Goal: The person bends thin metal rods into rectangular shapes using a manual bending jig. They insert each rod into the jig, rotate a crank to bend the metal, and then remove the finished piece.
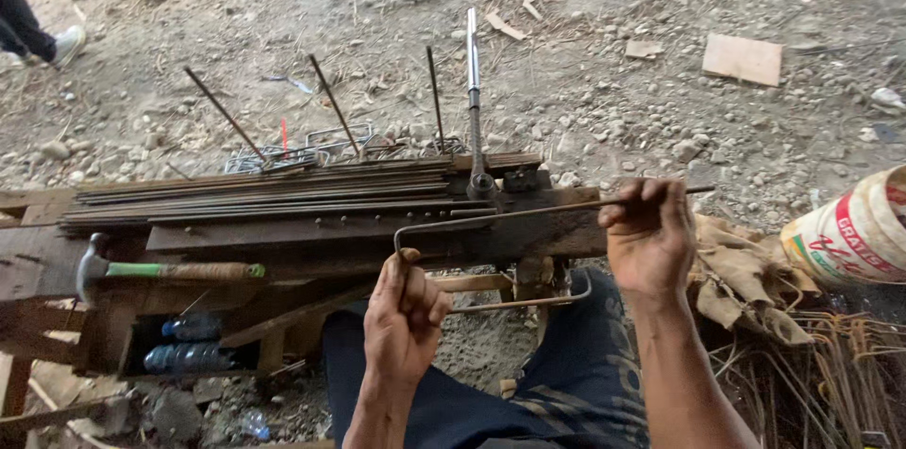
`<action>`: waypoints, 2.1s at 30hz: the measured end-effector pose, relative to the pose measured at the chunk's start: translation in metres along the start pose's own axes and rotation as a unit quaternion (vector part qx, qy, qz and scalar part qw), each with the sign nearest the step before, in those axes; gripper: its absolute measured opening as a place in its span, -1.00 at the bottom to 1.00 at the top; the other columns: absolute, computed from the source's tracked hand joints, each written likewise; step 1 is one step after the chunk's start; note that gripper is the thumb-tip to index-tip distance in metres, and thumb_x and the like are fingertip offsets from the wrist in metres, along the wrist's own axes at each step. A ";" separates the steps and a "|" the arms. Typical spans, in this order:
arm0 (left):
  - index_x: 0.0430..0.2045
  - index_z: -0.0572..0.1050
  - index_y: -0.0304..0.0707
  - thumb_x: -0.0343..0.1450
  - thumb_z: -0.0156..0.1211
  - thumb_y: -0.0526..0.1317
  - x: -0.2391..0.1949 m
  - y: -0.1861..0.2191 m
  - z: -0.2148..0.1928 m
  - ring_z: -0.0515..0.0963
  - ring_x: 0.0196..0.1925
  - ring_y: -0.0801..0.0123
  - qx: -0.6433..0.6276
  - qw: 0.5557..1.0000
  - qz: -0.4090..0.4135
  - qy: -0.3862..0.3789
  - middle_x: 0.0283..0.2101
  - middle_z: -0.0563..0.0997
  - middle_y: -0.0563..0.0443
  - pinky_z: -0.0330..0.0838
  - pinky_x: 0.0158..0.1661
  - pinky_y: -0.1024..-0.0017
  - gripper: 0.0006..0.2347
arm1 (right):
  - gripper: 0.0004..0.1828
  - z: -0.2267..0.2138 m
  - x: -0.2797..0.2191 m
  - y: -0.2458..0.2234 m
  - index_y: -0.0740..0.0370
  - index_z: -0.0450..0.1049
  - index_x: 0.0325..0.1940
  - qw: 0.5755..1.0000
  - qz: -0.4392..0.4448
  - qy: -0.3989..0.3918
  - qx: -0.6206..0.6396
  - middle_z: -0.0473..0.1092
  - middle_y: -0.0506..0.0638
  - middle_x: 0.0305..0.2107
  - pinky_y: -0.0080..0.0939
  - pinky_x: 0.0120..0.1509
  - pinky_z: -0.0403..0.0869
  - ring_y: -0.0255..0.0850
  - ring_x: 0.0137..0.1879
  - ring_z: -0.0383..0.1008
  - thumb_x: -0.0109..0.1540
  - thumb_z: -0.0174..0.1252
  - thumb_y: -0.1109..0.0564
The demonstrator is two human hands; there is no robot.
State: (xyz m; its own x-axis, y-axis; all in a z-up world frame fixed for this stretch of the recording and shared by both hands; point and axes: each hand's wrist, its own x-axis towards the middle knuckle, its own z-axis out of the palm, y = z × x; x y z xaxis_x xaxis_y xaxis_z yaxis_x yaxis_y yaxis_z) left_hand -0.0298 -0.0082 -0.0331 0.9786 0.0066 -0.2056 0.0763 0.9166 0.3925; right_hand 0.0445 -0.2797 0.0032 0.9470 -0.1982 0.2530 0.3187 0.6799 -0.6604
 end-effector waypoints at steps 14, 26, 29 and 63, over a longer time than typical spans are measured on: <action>0.23 0.18 -0.27 0.51 -0.19 -0.39 0.014 0.023 -0.029 0.38 -0.60 0.41 0.322 0.922 0.133 0.168 -0.48 0.35 -0.08 0.50 -0.56 0.48 -0.65 | -0.64 -0.019 -0.024 0.081 0.20 0.38 -0.30 0.980 0.116 0.152 -0.052 0.49 0.15 -0.37 -0.14 -0.20 0.61 -0.09 -0.32 0.58 0.46 -0.17 0.00; 0.23 0.40 -0.16 0.52 -0.09 -0.31 0.061 0.032 -0.059 0.48 0.18 -0.18 0.709 0.675 0.123 0.165 0.09 0.54 -0.30 0.46 0.13 -0.09 -0.65 | -0.66 -0.074 0.016 0.118 0.40 0.45 -0.20 0.915 0.305 0.242 -0.109 0.48 0.33 -0.33 0.16 -0.11 0.64 0.17 -0.23 0.58 0.40 0.07 0.01; 0.19 0.45 0.07 0.47 -0.02 -0.18 0.074 0.025 -0.086 0.53 0.10 -0.18 0.750 0.623 0.124 0.185 0.08 0.57 -0.21 0.43 0.11 -0.10 -0.64 | -0.47 -0.097 0.024 0.108 0.38 0.51 -0.29 0.862 0.396 0.155 -0.277 0.49 0.34 -0.43 0.22 -0.26 0.60 0.19 -0.33 0.58 0.39 0.08 -0.20; 0.24 0.32 -0.22 0.47 0.02 -0.23 0.069 0.030 -0.096 0.42 0.30 0.04 0.758 0.624 0.152 0.115 0.24 0.45 -0.13 0.46 0.24 0.23 -0.61 | -0.86 -0.074 0.235 0.164 0.00 0.54 -0.14 0.411 0.046 -0.461 -0.785 0.42 -0.07 -0.17 -0.04 0.40 0.23 -0.12 0.11 0.29 0.25 0.19 0.19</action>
State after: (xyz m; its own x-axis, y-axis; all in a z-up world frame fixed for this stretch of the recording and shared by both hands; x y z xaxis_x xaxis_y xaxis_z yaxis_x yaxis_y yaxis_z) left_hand 0.0211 0.0586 -0.1218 0.9517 0.3057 0.0296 0.1583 -0.5707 0.8058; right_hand 0.3224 -0.2670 -0.0978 0.7712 0.6206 -0.1417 0.6015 -0.7833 -0.1569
